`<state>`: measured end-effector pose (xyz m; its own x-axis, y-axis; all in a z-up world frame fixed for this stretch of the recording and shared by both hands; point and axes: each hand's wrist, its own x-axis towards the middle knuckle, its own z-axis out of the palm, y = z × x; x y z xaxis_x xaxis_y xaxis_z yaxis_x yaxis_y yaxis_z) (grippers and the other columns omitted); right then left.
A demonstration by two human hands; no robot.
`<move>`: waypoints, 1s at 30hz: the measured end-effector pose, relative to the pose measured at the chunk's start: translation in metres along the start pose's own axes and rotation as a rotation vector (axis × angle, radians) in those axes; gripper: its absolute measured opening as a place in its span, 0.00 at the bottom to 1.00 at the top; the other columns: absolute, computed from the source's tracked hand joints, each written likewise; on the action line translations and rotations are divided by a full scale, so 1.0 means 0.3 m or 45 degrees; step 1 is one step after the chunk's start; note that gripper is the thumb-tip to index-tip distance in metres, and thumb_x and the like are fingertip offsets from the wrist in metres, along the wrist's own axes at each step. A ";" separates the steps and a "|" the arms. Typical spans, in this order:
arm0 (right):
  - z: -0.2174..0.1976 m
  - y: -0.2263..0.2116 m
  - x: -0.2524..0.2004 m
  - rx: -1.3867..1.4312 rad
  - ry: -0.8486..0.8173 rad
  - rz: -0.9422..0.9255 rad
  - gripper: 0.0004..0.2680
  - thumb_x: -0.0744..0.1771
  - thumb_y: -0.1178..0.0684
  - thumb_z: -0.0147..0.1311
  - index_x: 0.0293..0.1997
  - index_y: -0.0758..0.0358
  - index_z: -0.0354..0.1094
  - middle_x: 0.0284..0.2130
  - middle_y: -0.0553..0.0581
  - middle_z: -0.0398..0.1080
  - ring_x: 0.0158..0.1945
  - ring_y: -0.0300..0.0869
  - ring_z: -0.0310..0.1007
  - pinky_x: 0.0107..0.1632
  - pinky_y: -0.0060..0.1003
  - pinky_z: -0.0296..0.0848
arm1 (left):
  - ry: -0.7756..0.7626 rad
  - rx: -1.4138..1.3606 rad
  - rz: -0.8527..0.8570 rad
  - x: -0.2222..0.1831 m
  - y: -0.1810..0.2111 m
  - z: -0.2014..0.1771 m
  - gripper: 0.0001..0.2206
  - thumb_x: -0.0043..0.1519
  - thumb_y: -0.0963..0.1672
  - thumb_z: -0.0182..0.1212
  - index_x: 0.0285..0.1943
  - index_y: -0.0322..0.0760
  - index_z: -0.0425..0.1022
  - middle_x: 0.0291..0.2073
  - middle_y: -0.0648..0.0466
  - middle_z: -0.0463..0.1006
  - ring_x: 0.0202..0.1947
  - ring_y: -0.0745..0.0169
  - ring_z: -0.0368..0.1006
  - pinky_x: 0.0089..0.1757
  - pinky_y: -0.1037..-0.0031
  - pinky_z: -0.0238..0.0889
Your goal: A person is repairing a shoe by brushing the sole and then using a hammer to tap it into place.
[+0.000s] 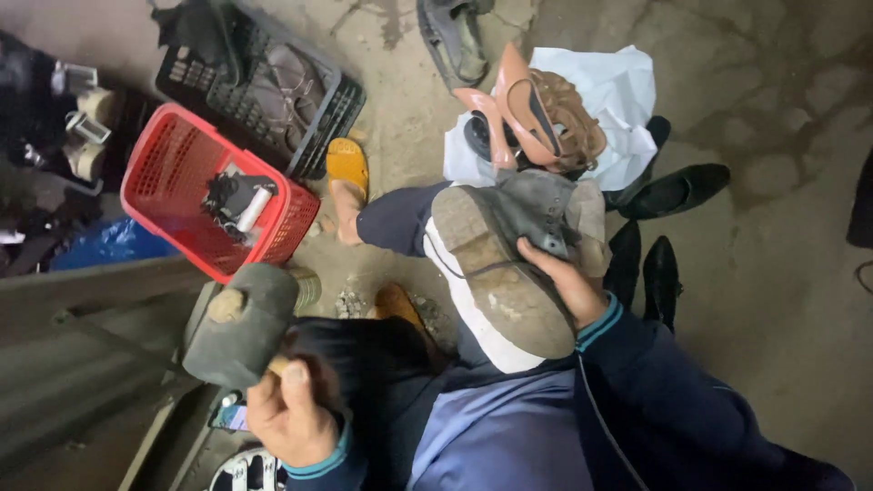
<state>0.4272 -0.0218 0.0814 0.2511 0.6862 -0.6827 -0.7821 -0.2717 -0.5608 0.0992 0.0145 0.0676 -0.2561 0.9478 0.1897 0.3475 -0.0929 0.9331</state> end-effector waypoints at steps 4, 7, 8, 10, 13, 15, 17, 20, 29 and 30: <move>-0.042 0.005 0.050 0.046 0.013 0.026 0.18 0.66 0.52 0.50 0.65 0.63 0.66 0.60 0.57 0.71 0.62 0.48 0.71 0.67 0.44 0.69 | -0.255 -0.432 -0.068 -0.071 0.194 0.200 0.15 0.64 0.47 0.55 0.28 0.39 0.58 0.19 0.46 0.65 0.12 0.64 0.58 0.17 0.76 0.51; -0.092 0.023 0.120 -0.334 0.019 -0.170 0.23 0.64 0.45 0.53 0.68 0.56 0.62 0.67 0.50 0.64 0.70 0.43 0.63 0.74 0.39 0.59 | -0.350 -0.435 -0.119 -0.129 0.098 0.289 0.11 0.65 0.46 0.56 0.33 0.33 0.69 0.16 0.48 0.67 0.12 0.67 0.57 0.19 0.77 0.49; -0.104 0.019 0.133 -0.448 0.025 -0.160 0.25 0.64 0.43 0.53 0.70 0.55 0.59 0.69 0.49 0.62 0.72 0.43 0.60 0.75 0.39 0.55 | -0.469 -0.142 -0.141 -0.144 0.038 0.319 0.11 0.64 0.45 0.58 0.30 0.38 0.66 0.19 0.54 0.65 0.20 0.68 0.57 0.25 0.74 0.53; -0.120 0.006 0.159 -0.572 0.021 -0.140 0.27 0.63 0.42 0.53 0.71 0.54 0.57 0.70 0.49 0.60 0.74 0.43 0.57 0.76 0.38 0.50 | -0.571 0.156 -0.173 -0.160 -0.013 0.366 0.13 0.64 0.45 0.60 0.26 0.43 0.63 0.21 0.60 0.63 0.27 0.69 0.56 0.32 0.71 0.57; -0.122 -0.042 0.190 -0.860 0.350 0.157 0.32 0.62 0.30 0.63 0.65 0.67 0.66 0.60 0.69 0.68 0.67 0.55 0.64 0.70 0.51 0.62 | -0.927 0.040 -0.209 -0.141 0.012 0.412 0.11 0.66 0.44 0.59 0.52 0.33 0.79 0.33 0.34 0.82 0.37 0.50 0.78 0.41 0.53 0.69; -0.111 -0.051 0.185 -0.929 0.340 0.187 0.32 0.62 0.29 0.61 0.66 0.67 0.66 0.61 0.69 0.67 0.68 0.56 0.63 0.71 0.51 0.60 | -0.866 -0.114 -0.081 -0.136 0.027 0.389 0.04 0.64 0.41 0.62 0.43 0.35 0.79 0.23 0.50 0.78 0.30 0.69 0.65 0.38 0.66 0.70; -0.096 -0.054 0.172 -0.973 0.333 0.210 0.33 0.62 0.28 0.60 0.66 0.66 0.65 0.62 0.68 0.67 0.69 0.56 0.62 0.72 0.51 0.59 | -0.700 -0.281 -0.073 -0.177 0.014 0.405 0.07 0.65 0.39 0.59 0.33 0.37 0.71 0.16 0.52 0.69 0.20 0.69 0.61 0.29 0.73 0.63; -0.085 -0.038 0.177 -1.016 0.300 0.225 0.33 0.63 0.27 0.57 0.67 0.67 0.64 0.64 0.68 0.65 0.70 0.57 0.59 0.73 0.52 0.57 | -0.655 -0.223 -0.030 -0.177 -0.017 0.448 0.05 0.66 0.39 0.58 0.38 0.31 0.70 0.26 0.41 0.71 0.30 0.48 0.66 0.35 0.63 0.63; -0.019 -0.063 0.141 -1.196 0.209 0.197 0.33 0.65 0.28 0.52 0.69 0.70 0.61 0.66 0.70 0.62 0.73 0.57 0.56 0.75 0.52 0.53 | -0.673 -0.078 -0.094 -0.177 -0.129 0.445 0.04 0.66 0.42 0.60 0.42 0.35 0.78 0.29 0.47 0.78 0.35 0.55 0.74 0.42 0.65 0.70; -0.009 -0.054 0.141 -1.243 0.176 0.207 0.32 0.66 0.28 0.50 0.68 0.69 0.63 0.66 0.70 0.61 0.73 0.57 0.55 0.75 0.52 0.53 | -0.679 0.019 -0.041 -0.160 -0.128 0.454 0.09 0.67 0.44 0.60 0.50 0.32 0.78 0.41 0.39 0.83 0.48 0.43 0.80 0.50 0.56 0.70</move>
<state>0.4522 0.0098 0.0603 0.2955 0.5238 -0.7989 -0.0168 -0.8333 -0.5526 0.2211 0.0142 -0.0189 0.2260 0.9738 -0.0241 0.3609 -0.0607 0.9306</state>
